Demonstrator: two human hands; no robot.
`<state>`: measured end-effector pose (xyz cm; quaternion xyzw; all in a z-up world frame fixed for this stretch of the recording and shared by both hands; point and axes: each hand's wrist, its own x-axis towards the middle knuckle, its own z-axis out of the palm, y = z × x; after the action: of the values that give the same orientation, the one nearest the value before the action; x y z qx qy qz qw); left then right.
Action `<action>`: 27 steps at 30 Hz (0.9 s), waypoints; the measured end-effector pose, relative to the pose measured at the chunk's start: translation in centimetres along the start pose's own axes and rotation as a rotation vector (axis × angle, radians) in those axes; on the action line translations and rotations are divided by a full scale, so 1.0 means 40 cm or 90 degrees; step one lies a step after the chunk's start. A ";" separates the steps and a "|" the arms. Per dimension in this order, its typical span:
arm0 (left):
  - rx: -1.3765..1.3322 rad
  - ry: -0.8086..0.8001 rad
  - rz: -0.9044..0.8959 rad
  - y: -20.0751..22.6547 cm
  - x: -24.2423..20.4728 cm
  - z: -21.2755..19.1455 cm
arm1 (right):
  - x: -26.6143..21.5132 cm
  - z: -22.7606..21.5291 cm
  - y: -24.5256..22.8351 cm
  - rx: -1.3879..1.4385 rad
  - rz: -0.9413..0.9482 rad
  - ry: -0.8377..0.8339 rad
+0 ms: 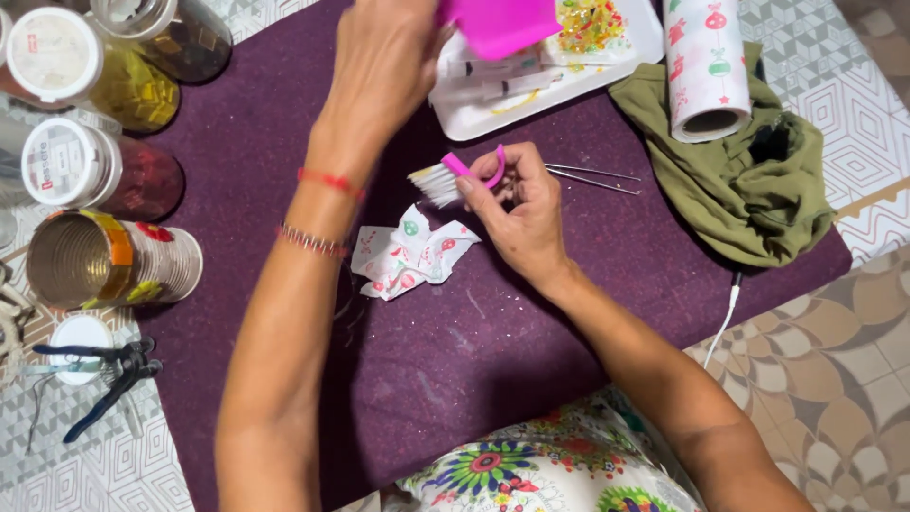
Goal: Organizing and cleaning a craft workspace containing various tools and containers
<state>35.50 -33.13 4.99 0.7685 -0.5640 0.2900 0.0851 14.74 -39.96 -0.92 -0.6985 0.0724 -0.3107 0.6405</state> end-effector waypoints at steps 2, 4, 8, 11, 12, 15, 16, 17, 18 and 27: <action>-0.308 0.002 -0.172 0.051 -0.054 -0.081 | -0.011 0.001 -0.012 -0.014 -0.028 0.009; -0.340 0.003 -0.238 0.092 -0.154 -0.062 | -0.018 -0.013 -0.041 -0.020 -0.076 0.021; -0.461 -0.040 -0.434 0.210 -0.284 -0.182 | -0.061 -0.057 -0.058 0.038 -0.132 0.047; -0.394 -0.075 -0.480 0.314 -0.368 -0.274 | -0.112 -0.099 -0.018 0.074 -0.109 0.088; -0.394 -0.074 -0.480 0.337 -0.394 -0.281 | -0.117 -0.126 -0.013 0.074 -0.110 0.088; -0.385 -0.115 -0.530 0.404 -0.460 -0.302 | -0.115 -0.208 -0.015 -0.112 -0.027 0.162; -0.427 -0.131 -0.526 0.427 -0.471 -0.304 | -0.094 -0.239 -0.023 -0.234 -0.055 0.150; -0.469 -0.147 -0.521 0.451 -0.482 -0.308 | -0.073 -0.269 -0.033 -0.357 -0.082 0.135; -0.468 -0.146 -0.526 0.464 -0.499 -0.301 | -0.058 -0.290 -0.020 -0.355 -0.083 0.131; -0.469 -0.292 -0.562 0.530 -0.552 -0.262 | 0.041 -0.312 0.041 -0.514 -0.205 -0.240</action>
<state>8.08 -17.70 -2.57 0.8922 -0.2596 -0.1589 0.3338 9.94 -51.65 -2.06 -0.9382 -0.0392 -0.2208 0.2636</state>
